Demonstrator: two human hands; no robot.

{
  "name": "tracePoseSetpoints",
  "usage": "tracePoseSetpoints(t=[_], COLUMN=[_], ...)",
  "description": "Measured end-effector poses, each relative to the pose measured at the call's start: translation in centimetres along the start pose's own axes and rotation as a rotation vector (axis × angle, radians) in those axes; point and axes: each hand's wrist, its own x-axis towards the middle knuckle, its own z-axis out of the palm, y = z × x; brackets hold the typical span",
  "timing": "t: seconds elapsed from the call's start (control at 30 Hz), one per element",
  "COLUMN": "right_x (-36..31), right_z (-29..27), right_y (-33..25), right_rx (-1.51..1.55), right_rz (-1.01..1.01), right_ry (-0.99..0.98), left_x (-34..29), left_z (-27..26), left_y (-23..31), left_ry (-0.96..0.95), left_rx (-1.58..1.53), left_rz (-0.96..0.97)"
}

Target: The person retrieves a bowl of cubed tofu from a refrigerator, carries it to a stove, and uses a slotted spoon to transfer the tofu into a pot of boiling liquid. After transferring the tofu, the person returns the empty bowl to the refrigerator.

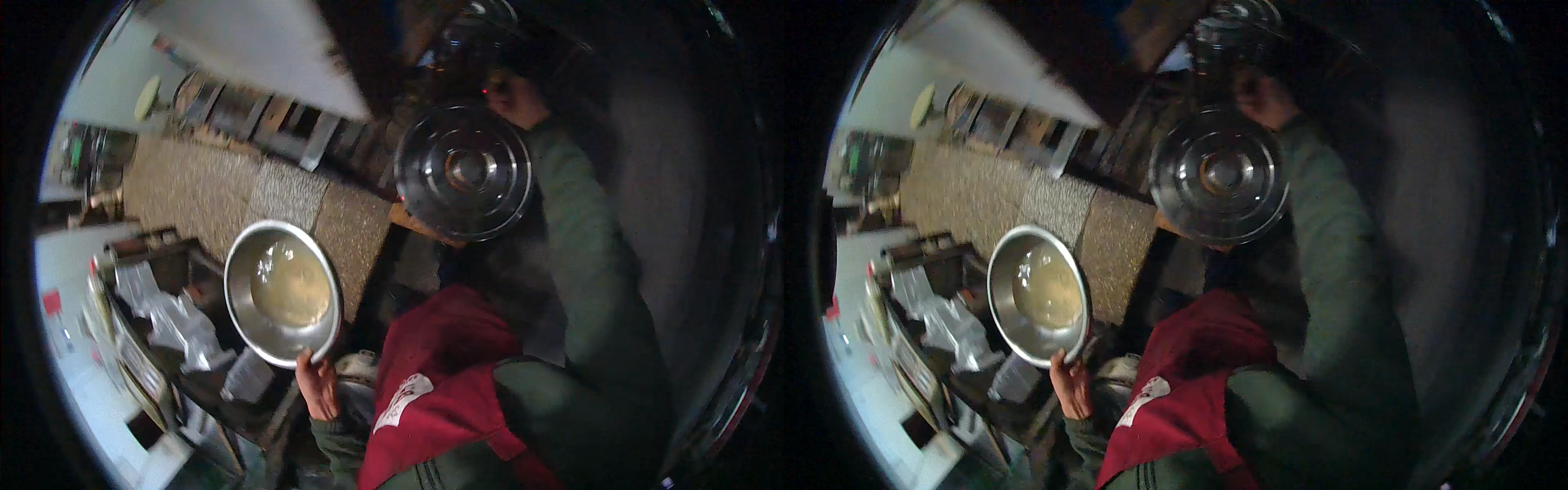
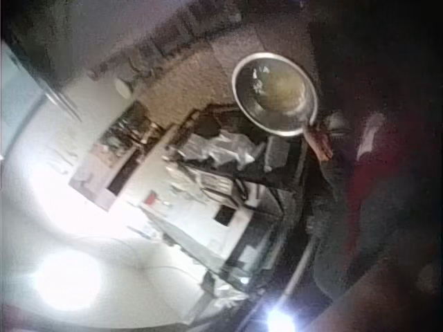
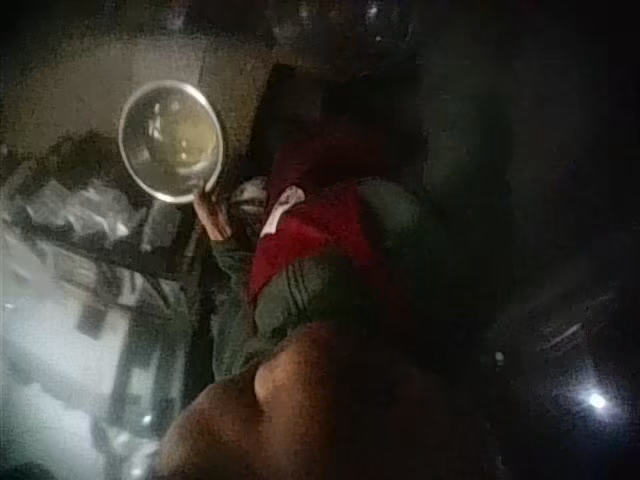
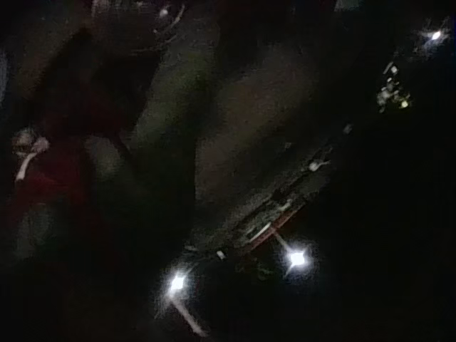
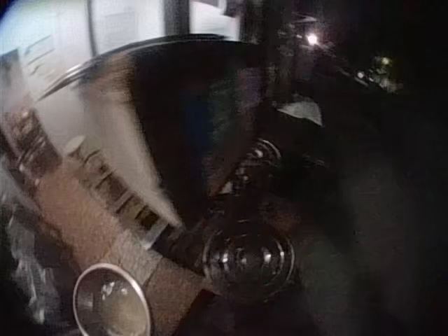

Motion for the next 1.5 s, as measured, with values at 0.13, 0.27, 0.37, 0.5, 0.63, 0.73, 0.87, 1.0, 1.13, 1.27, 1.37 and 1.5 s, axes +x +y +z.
tracePoseSetpoints(t=[0.13,0.27,0.37,0.5,0.63,0.73,0.87,1.0,1.13,1.27,1.37,1.5], right_x=[5.9,8.9,10.0,10.4,10.2,10.3,10.7,10.7,10.5,11.1,11.8,13.1], right_z=[-0.3,1.9,4.0,6.0,7.3,8.0,7.8,6.8,6.2,6.2,6.2,5.6], right_y=[4.3,5.6,6.1,7.1,7.9,8.2,8.8,9.5,9.2,8.0,7.7,8.8], right_rx=[0.233,0.260,0.341,0.404,0.504,0.660,0.617,0.476,0.294,0.228,0.262,0.238], right_rz=[0.039,0.113,0.123,0.119,0.074,0.103,0.151,0.163,0.136,0.487,0.578,0.576], right_ry=[0.028,-0.043,-0.110,-0.077,-0.055,-0.051,-0.105,-0.152,-0.153,-0.119,-0.116,-0.062], left_x=[-1.5,-2.3,-2.7,-2.7,-3.1,-3.6,-3.9,-3.9,-4.2,-4.4,-4.8,-5.3], left_z=[3.5,6.3,7.6,9.1,10.5,11.4,11.9,11.3,10.6,10.7,11.4,11.9], left_y=[-0.5,-2.2,-3.1,-4.1,-4.9,-5.2,-4.8,-4.8,-5.0,-5.1,-5.4,-6.1], left_ry=[0.058,0.156,0.059,0.151,0.173,0.088,0.135,0.173,0.184,0.112,0.274,0.223], left_rx=[0.059,0.011,0.002,0.006,-0.055,-0.102,-0.044,-0.051,-0.059,-0.100,-0.082,-0.071], left_rz=[-0.105,-0.030,-0.049,-0.032,-0.076,-0.079,-0.070,-0.036,-0.001,-0.023,0.027,0.023])
